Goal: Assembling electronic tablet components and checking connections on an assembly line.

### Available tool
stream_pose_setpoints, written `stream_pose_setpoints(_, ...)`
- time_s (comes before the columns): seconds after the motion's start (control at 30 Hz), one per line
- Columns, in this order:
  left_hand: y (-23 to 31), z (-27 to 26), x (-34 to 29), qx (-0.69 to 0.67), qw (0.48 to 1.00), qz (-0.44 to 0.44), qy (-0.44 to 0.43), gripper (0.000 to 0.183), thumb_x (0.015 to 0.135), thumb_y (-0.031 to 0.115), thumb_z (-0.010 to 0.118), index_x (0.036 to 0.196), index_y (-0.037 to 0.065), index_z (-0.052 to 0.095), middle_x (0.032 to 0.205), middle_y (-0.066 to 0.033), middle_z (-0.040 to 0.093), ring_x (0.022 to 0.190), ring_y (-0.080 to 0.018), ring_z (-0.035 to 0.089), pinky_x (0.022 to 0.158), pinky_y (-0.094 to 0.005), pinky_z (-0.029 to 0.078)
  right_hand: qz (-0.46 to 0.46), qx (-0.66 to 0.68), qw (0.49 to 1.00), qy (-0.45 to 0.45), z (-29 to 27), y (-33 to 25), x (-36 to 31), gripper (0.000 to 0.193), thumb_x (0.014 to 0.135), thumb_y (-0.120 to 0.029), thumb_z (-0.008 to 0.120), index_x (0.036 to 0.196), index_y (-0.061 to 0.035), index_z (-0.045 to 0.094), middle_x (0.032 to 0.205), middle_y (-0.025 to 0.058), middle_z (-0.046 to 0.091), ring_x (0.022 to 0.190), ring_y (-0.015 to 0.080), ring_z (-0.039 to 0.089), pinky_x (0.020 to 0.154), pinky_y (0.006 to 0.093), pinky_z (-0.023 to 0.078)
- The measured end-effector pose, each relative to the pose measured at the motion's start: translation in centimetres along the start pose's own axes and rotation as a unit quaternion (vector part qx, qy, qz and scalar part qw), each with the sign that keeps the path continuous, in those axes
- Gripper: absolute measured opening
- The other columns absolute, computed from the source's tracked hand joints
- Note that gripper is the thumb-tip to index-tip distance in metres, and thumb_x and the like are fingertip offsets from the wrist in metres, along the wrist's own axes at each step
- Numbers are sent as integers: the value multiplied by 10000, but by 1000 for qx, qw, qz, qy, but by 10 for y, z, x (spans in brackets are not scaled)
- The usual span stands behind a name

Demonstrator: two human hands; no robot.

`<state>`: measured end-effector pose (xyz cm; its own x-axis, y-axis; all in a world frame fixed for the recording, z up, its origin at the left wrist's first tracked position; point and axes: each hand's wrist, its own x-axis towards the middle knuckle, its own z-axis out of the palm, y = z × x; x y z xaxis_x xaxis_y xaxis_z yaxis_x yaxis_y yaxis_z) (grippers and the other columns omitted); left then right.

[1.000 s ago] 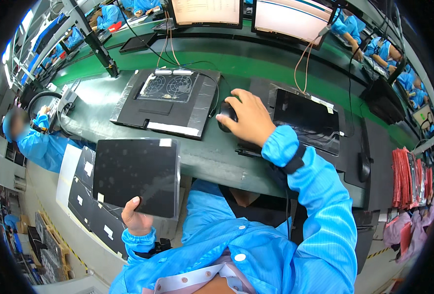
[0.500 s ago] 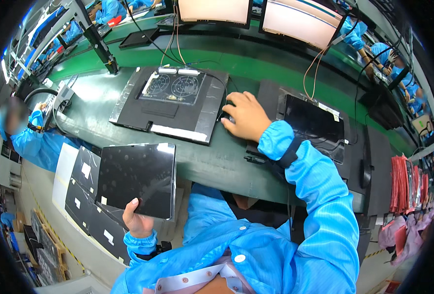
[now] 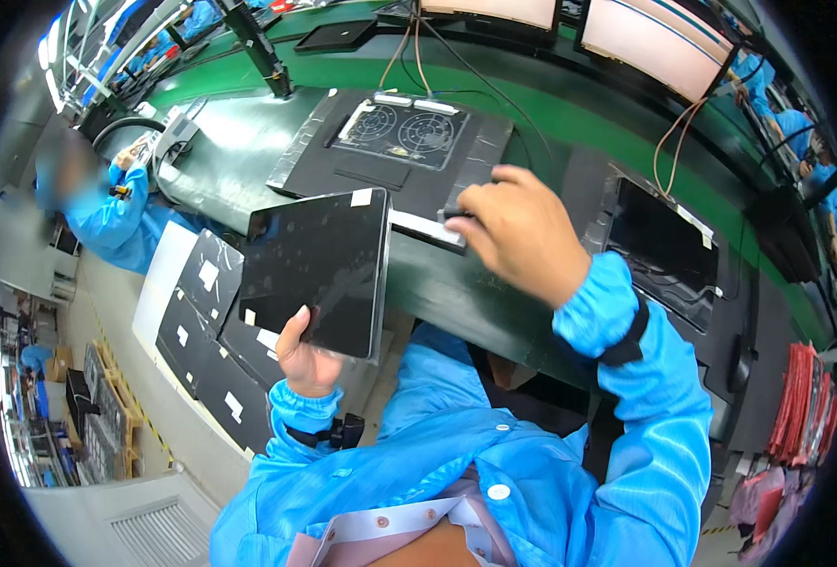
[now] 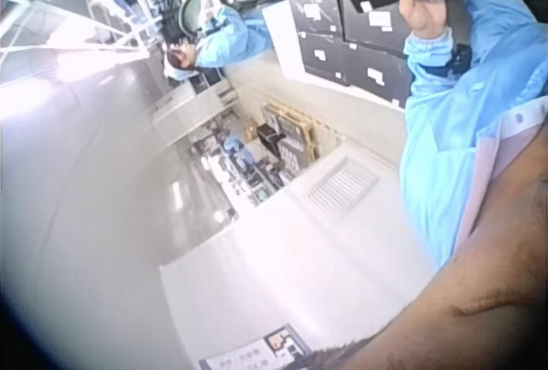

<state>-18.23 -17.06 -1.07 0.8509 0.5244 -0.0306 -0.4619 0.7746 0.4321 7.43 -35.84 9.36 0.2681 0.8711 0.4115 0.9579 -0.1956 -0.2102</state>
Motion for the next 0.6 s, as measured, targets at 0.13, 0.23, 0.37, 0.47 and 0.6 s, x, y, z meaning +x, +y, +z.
stream_pose_setpoints(0.13,-2,8,8,-31,999,2,-28,455,958,112,566,1392,-23,551,1379,-211,622,1286,-363,595,1129,-511,448,-24,203,976,77,2,-43,-12,227,891,-112,725,1107,-57,680,989,128,706,933,341,668,858,426,510)
stream_pose_setpoints(0.23,-4,11,7,-25,999,-7,-44,443,987,115,533,1402,-39,536,1373,-198,625,1288,-350,598,1134,-495,442,-6,228,969,95,9,-55,-13,223,894,-118,727,1105,-58,685,978,127,713,910,335,671,843,422,511)
stream_pose_setpoints(0.37,-4,6,4,-5,1000,-15,-16,441,984,105,535,1401,-38,537,1372,-197,626,1284,-349,601,1137,-494,440,12,234,969,82,10,-58,-19,244,893,-107,746,1125,-36,711,1033,119,734,922,303,670,819,398,525)
stream_pose_setpoints(0.47,-6,11,1,-6,1000,-1,-26,445,980,93,540,1406,-36,533,1373,-194,626,1286,-340,601,1137,-488,440,8,226,971,80,10,-58,-22,240,894,-114,748,1118,-35,713,1008,121,734,898,307,673,810,400,527)
stream_pose_setpoints(0.6,-9,15,-1,16,999,19,-39,421,978,89,546,1376,-46,560,1356,-192,639,1287,-328,599,1135,-479,442,2,222,973,65,8,-56,-28,231,888,-115,753,1100,-32,717,971,130,729,884,317,675,801,407,531)
